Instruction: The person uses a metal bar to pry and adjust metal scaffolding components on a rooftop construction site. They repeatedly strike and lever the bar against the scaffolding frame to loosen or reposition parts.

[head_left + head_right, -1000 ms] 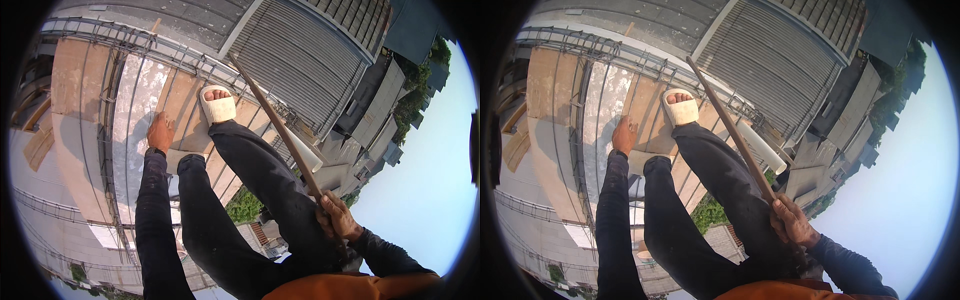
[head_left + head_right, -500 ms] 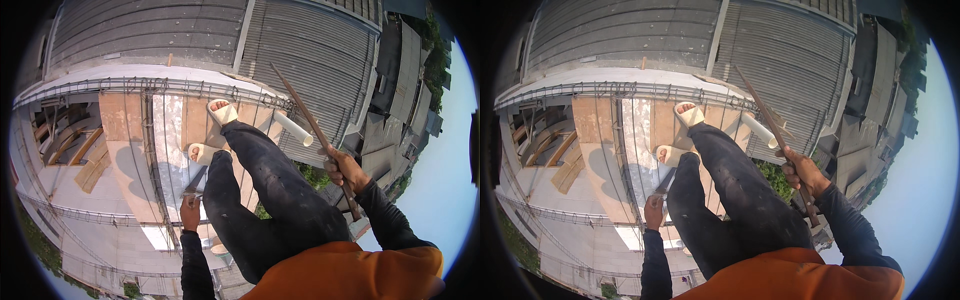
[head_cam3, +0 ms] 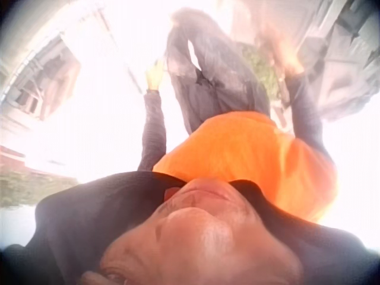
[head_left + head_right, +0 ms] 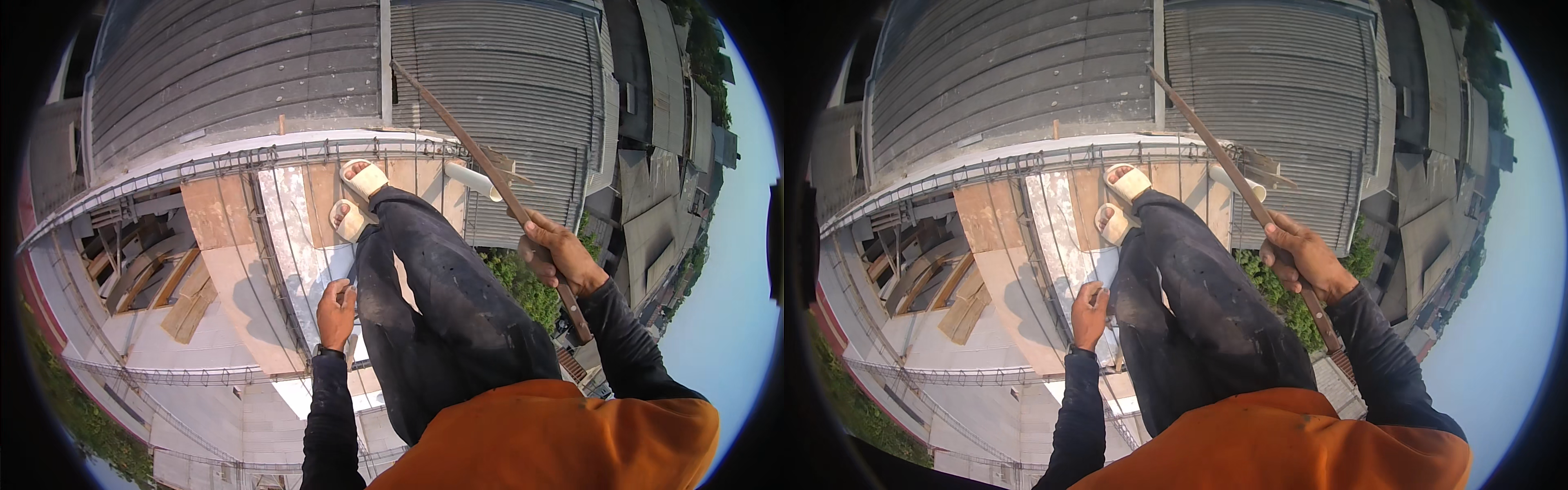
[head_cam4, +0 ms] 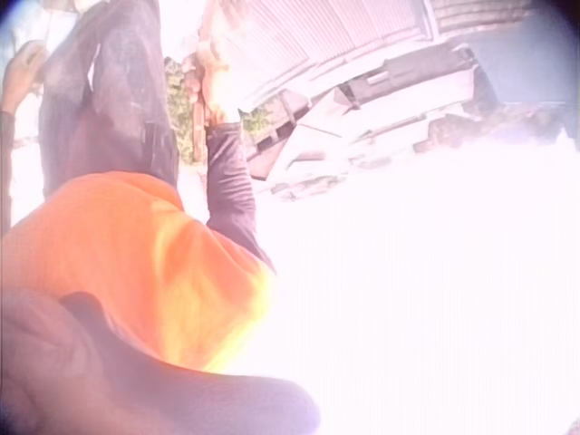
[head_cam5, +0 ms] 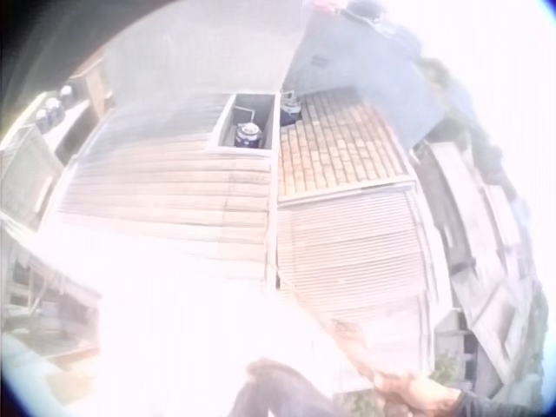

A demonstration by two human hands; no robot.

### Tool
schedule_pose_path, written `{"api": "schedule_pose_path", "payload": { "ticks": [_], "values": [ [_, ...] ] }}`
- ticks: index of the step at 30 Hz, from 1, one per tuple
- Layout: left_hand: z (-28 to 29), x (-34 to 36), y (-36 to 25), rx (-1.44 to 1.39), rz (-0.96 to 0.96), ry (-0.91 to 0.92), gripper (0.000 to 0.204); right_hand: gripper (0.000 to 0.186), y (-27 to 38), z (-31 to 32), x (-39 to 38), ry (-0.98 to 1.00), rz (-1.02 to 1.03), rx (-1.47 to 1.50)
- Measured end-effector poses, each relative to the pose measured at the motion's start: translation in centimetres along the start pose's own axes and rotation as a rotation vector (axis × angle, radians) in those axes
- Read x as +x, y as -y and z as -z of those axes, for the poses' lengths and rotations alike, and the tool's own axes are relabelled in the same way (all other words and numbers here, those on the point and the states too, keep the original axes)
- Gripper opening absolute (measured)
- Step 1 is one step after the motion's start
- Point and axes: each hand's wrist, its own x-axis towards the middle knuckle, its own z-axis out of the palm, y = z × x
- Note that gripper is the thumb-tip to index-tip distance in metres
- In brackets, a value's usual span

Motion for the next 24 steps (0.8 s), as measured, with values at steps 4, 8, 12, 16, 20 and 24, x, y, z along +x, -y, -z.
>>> {"api": "schedule_pose_path", "payload": {
  "ticks": [4,8,12,16,20,24],
  "values": [
    [-0.2,0.3,-1.7,0.066,-0.105,-0.006,0.030,0.061,-2.9,1.5,-1.1,-0.004,-0.045,0.026],
    [-1.6,0.7,-3.0,0.082,-0.135,0.052,0.030,0.063,-3.5,2.7,-1.4,-0.011,-0.027,-0.005],
    [-4.2,1.6,-5.7,0.102,-0.188,0.149,0.030,0.065,-3.3,5.1,-0.3,-0.061,-0.046,0.028],
    [-7.1,5.6,-7.4,0.189,-0.365,0.142,0.031,0.066,-5.9,6.6,0.9,-0.134,-0.065,0.135],
    [-12.2,14.6,-7.1,0.325,-0.468,0.075,0.032,0.070,-8.6,6.6,3.5,-0.175,-0.099,0.204],
    [-19.4,28.0,-3.8,0.489,-0.574,0.065,0.035,0.073,-13.7,7.0,5.1,-0.176,-0.161,0.163]
  ]
}}
